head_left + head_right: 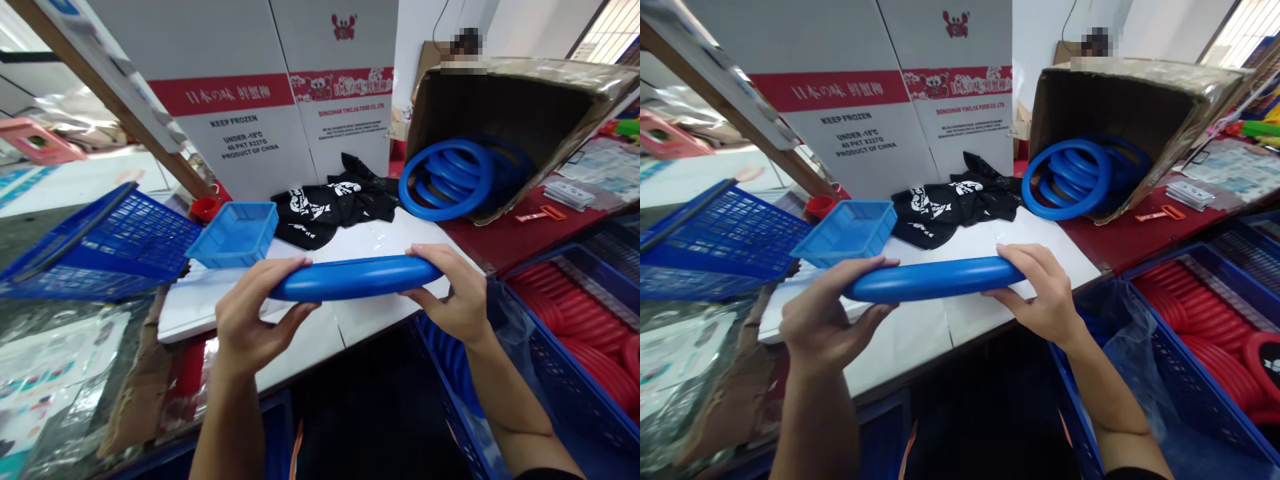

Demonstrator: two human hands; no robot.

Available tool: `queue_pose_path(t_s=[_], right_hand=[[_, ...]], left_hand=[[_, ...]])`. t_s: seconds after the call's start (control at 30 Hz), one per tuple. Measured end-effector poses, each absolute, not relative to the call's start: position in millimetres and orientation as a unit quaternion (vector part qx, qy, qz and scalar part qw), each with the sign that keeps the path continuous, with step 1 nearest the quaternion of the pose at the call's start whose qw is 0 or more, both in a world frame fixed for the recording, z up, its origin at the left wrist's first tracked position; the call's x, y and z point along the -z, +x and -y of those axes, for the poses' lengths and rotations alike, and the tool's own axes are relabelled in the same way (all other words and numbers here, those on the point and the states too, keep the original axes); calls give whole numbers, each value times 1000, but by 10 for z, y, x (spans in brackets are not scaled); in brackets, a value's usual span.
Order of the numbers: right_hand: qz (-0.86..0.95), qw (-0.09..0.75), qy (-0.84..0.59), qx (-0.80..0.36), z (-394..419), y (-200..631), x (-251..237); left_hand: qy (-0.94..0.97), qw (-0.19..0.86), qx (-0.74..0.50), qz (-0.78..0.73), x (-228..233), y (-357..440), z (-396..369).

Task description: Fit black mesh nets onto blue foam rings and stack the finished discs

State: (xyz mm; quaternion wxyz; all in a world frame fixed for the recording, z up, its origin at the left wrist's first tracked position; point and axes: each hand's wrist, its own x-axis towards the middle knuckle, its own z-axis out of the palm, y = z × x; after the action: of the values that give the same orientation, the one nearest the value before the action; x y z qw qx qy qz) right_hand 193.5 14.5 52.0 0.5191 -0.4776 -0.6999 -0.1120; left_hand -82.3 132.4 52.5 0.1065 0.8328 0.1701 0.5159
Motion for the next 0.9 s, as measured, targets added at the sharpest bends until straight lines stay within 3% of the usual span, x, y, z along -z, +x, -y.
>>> queue_pose_path(t_s=[0.13,0.23,0.4,0.57,0.9], right_hand=[[630,575,-514,89,-556,2153,-380],[562,614,-553,-35,-1027,2398,-58],[477,628,-582,-198,-1513,2545,498],[437,639,-604,-191,-1475,2562,683],[397,627,-655,-142,-1361,2676,747]], left_hand=[[793,57,-553,-249,-581,-644,-1685],[735,60,-598,-313,-485,-529,-2199],[661,168,-611,-401,111,-411,-2753],[658,306,-550,-414,694,-329,-2694],[724,483,-393,-296,889,-469,-2518]])
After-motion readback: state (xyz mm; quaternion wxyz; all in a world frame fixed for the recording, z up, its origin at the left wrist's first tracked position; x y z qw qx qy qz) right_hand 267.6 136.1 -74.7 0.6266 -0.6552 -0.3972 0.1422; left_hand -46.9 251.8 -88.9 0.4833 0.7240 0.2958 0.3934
